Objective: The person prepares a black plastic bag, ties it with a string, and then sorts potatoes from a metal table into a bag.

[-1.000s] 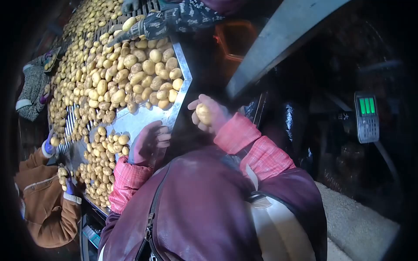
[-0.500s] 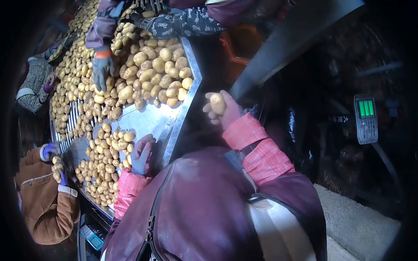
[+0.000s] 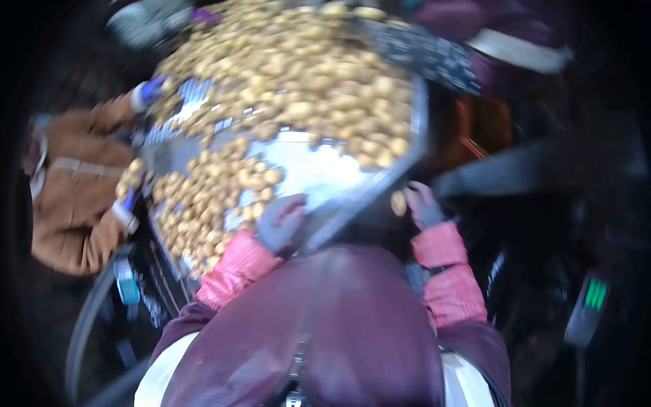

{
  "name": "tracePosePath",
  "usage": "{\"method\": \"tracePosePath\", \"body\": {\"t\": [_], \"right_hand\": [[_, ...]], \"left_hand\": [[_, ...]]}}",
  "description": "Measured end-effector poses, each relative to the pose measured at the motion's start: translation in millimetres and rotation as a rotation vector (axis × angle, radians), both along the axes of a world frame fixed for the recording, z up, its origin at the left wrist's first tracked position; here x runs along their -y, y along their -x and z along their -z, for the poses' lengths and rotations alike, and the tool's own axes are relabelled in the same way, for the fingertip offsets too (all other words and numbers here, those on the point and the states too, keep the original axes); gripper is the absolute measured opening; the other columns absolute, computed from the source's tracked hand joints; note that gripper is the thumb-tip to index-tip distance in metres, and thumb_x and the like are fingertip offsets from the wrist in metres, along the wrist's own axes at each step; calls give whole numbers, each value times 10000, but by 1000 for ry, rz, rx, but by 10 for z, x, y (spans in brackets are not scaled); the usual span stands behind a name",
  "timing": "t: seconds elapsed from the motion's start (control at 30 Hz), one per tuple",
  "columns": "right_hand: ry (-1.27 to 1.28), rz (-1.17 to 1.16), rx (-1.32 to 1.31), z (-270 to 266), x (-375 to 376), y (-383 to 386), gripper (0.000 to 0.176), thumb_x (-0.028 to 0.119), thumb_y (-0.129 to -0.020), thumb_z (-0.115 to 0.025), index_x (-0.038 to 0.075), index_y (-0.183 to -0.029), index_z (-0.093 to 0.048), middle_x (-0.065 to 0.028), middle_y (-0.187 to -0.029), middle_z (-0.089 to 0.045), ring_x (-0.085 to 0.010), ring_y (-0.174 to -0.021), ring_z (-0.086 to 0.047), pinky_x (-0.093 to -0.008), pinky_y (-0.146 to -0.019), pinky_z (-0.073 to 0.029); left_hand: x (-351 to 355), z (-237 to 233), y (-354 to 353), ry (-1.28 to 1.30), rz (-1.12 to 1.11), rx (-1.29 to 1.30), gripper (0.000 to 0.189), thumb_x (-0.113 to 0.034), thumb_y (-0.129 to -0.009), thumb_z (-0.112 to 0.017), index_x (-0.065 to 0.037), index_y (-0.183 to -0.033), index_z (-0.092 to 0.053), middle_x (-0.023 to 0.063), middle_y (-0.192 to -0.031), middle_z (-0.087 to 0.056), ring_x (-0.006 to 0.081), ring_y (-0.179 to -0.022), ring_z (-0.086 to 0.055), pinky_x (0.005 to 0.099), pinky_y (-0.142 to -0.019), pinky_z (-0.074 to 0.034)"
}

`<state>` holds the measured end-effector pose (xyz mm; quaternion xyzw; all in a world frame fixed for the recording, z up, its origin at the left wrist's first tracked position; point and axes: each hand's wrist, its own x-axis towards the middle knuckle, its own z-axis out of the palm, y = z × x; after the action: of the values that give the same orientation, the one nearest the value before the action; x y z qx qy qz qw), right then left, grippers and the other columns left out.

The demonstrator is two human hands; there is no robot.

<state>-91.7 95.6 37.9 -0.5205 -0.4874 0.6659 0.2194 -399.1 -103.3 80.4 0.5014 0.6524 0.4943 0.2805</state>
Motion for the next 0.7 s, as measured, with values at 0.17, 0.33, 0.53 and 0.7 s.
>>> {"method": "tracePosePath", "body": {"t": [0.17, 0.33, 0.53, 0.7], "right_hand": [[-144, -27, 4, -455, -161, 263, 268, 157, -966, -569, 30, -1199, -607, -34, -882, -639, -62, -691, -569, -181, -571, -424], [-341, -558, -117, -717, -92, 1177, 237, 138, -964, -578, 49, -1181, -613, 11, -912, -580, -40, -727, -495, -172, -605, -376], [-1081, -1109, 52, -363, 108, 2588, 411, 285, -865, -654, 111, -1230, -579, -113, -1016, -608, -297, -911, -606, -411, -795, -493], [-1391, -1211, 308, -279, 797, 3209, 427, 283, -836, -616, 120, -1227, -566, -180, -1265, -515, -373, -1152, -512, -453, -892, -444]], "left_hand": [[430, -167, 57, 118, -110, -277, 275, -187, -903, -603, -38, -1130, -642, 148, -979, -629, 322, -887, -610, 401, -791, -487], [819, 322, 75, 273, -41, -276, 265, -218, -876, -596, -25, -1053, -642, 137, -851, -629, 359, -815, -598, 458, -753, -474], [1018, 187, -45, 300, -78, -191, 321, -217, -890, -581, -30, -1147, -622, 155, -994, -626, 344, -949, -590, 442, -834, -477], [1329, 264, -3, 138, -340, -387, 353, -228, -885, -591, -40, -1182, -611, 159, -1085, -614, 360, -1021, -572, 454, -883, -469]]}}
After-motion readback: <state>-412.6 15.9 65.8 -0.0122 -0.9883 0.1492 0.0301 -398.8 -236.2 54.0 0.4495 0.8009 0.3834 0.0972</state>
